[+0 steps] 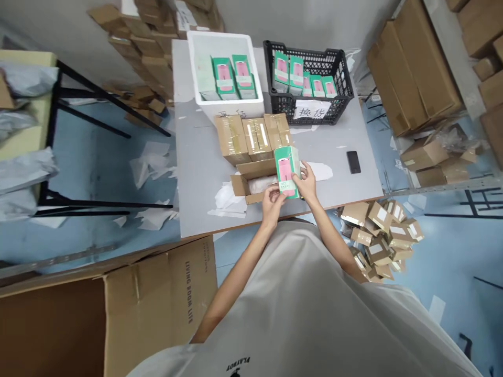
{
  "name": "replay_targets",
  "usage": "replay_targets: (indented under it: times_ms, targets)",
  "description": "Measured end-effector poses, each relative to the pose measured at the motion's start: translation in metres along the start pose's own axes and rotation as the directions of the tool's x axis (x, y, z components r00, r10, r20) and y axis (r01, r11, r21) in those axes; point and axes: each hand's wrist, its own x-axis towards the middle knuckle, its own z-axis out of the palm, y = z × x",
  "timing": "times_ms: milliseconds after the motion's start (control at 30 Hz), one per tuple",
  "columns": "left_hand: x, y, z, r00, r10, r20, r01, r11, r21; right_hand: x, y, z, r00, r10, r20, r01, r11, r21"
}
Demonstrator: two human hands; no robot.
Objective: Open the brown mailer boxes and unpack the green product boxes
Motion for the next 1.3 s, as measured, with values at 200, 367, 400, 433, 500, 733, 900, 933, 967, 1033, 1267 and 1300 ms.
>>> replay_targets:
  times_ms: [200,367,400,433,500,733,900,933,967,1033,1267,1300]
  targets:
    - [-0.025,-0.026,0.024,0.962,-0.265,0.07,0.272,0.95,-0.152,-0.034,0.007,-0.054,0.993,0.087,-0.084,-0.077,0.99,0.117]
    - [-0.041,-0.038,0.047,0.933,-0.329,0.145,0.349,0.926,-0.146,-0.048,0.011,-0.085,0.98,0.16,-0.12,-0.143,0.98,0.139]
    - [-0.042,-0.04,0.051,0.934,-0.327,0.144,0.345,0.929,-0.133,-0.047,0.013,-0.09,0.98,0.17,-0.108,-0.154,0.978,0.139]
    - [-0.041,-0.042,0.054,0.936,-0.324,0.138,0.34,0.933,-0.119,-0.044,0.016,-0.095,0.98,0.176,-0.09,-0.163,0.977,0.134]
    - [-0.037,-0.046,0.063,0.94,-0.323,0.114,0.333,0.939,-0.089,-0.034,0.022,-0.104,0.982,0.182,-0.052,-0.175,0.978,0.109]
    - [-0.001,-0.07,0.147,0.946,-0.322,0.02,0.323,0.945,-0.054,0.05,0.043,-0.16,0.987,0.146,0.063,-0.15,0.987,0.057]
    - [0.032,-0.086,0.233,0.915,-0.398,0.058,0.401,0.915,-0.049,0.114,0.062,-0.224,0.983,0.167,0.073,-0.169,0.986,0.013]
    - [0.038,-0.089,0.248,0.903,-0.426,0.063,0.429,0.902,-0.051,0.126,0.067,-0.237,0.982,0.176,0.065,-0.175,0.984,-0.019]
    - [0.044,-0.091,0.261,0.89,-0.451,0.064,0.454,0.889,-0.055,0.137,0.074,-0.25,0.982,0.18,0.056,-0.177,0.982,-0.058]
    - [0.051,-0.095,0.28,0.874,-0.482,0.059,0.485,0.872,-0.06,0.16,0.087,-0.275,0.982,0.185,0.037,-0.177,0.97,-0.167]
    - [0.057,-0.097,0.296,0.882,-0.472,0.012,0.472,0.88,-0.053,0.231,0.131,-0.323,0.983,0.177,0.041,-0.121,0.807,-0.578]
    - [0.057,-0.096,0.294,0.884,-0.468,0.003,0.468,0.882,-0.055,0.236,0.135,-0.325,0.982,0.177,0.072,-0.096,0.782,-0.616]
